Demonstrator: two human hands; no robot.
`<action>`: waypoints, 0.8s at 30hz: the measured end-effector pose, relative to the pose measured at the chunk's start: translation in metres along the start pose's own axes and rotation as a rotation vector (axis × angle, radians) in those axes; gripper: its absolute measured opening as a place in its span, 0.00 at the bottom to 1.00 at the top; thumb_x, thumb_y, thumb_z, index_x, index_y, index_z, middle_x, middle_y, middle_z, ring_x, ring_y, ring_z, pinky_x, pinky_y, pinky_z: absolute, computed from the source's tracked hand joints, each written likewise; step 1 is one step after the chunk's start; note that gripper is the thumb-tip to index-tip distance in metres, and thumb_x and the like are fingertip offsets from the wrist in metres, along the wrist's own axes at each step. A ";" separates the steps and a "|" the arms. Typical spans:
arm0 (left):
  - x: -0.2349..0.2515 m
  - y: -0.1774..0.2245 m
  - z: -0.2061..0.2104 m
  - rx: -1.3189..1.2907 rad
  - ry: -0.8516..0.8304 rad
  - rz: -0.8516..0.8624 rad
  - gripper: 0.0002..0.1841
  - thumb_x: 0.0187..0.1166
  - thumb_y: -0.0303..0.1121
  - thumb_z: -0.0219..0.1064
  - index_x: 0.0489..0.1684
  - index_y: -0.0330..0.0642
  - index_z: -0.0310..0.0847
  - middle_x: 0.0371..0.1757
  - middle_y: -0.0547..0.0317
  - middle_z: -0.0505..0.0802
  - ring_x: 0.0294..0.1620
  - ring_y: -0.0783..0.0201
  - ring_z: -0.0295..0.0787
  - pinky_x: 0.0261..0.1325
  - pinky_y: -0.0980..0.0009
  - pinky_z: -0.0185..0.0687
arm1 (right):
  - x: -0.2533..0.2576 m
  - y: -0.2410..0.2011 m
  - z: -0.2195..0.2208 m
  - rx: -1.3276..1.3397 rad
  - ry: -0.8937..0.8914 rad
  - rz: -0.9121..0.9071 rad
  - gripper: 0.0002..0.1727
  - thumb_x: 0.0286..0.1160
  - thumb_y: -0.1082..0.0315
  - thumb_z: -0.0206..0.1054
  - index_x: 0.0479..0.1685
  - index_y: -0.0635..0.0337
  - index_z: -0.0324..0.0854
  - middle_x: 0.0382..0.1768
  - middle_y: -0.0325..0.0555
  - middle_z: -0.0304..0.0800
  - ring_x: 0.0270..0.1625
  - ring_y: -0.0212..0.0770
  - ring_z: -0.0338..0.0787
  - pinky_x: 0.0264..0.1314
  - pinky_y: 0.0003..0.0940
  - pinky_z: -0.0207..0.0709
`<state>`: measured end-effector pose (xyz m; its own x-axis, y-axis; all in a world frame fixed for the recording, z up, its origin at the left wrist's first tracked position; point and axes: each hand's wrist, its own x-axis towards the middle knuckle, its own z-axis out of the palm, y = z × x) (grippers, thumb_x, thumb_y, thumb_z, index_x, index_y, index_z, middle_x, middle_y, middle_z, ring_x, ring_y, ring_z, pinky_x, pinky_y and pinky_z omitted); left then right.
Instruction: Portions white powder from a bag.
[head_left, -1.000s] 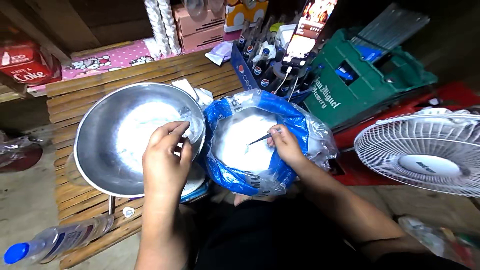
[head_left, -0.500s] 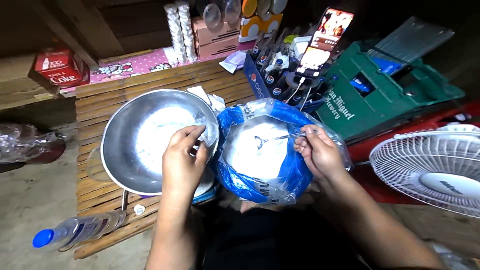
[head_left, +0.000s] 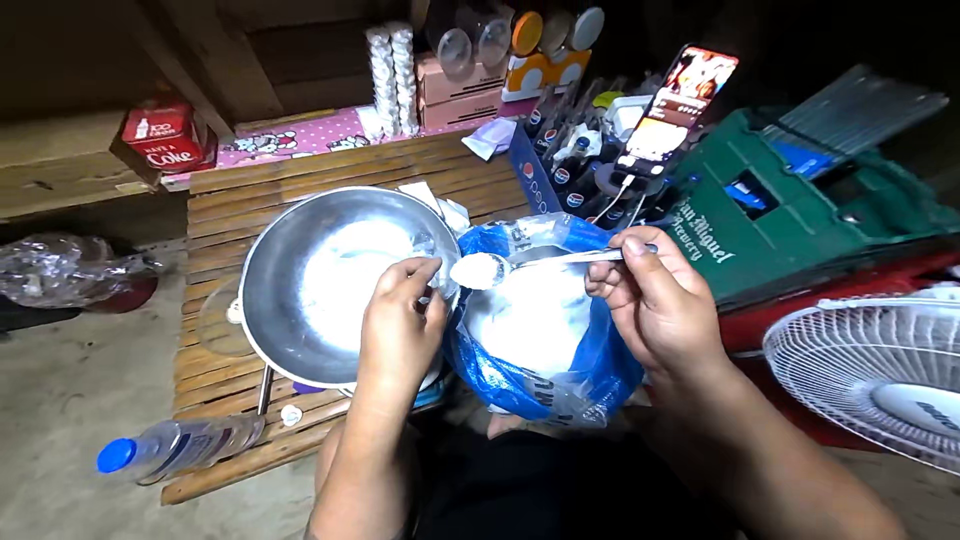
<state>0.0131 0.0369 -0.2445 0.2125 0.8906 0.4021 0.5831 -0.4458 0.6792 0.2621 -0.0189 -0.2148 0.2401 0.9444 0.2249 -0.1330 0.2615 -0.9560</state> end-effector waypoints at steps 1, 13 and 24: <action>0.000 0.000 0.000 0.002 0.000 -0.002 0.16 0.77 0.24 0.68 0.62 0.39 0.89 0.63 0.48 0.89 0.43 0.64 0.91 0.43 0.70 0.89 | 0.001 -0.001 0.002 -0.015 -0.007 -0.009 0.11 0.94 0.63 0.47 0.54 0.49 0.76 0.36 0.32 0.89 0.38 0.28 0.90 0.51 0.25 0.86; -0.001 0.003 0.004 0.000 -0.006 0.012 0.18 0.77 0.23 0.68 0.64 0.37 0.88 0.64 0.46 0.89 0.45 0.61 0.92 0.45 0.67 0.90 | 0.008 -0.009 0.022 -0.213 -0.137 -0.102 0.07 0.93 0.62 0.52 0.57 0.48 0.73 0.37 0.31 0.89 0.39 0.28 0.91 0.52 0.26 0.87; -0.003 0.004 -0.001 -0.024 -0.006 -0.010 0.18 0.77 0.25 0.68 0.66 0.38 0.88 0.64 0.48 0.89 0.43 0.64 0.91 0.43 0.70 0.90 | 0.011 -0.004 0.066 -0.594 -0.392 -0.454 0.08 0.84 0.70 0.60 0.53 0.65 0.77 0.37 0.40 0.89 0.39 0.26 0.89 0.46 0.23 0.87</action>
<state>0.0136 0.0321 -0.2425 0.2112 0.8957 0.3914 0.5665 -0.4384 0.6978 0.2024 0.0037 -0.1957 -0.2176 0.8026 0.5555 0.4504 0.5875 -0.6723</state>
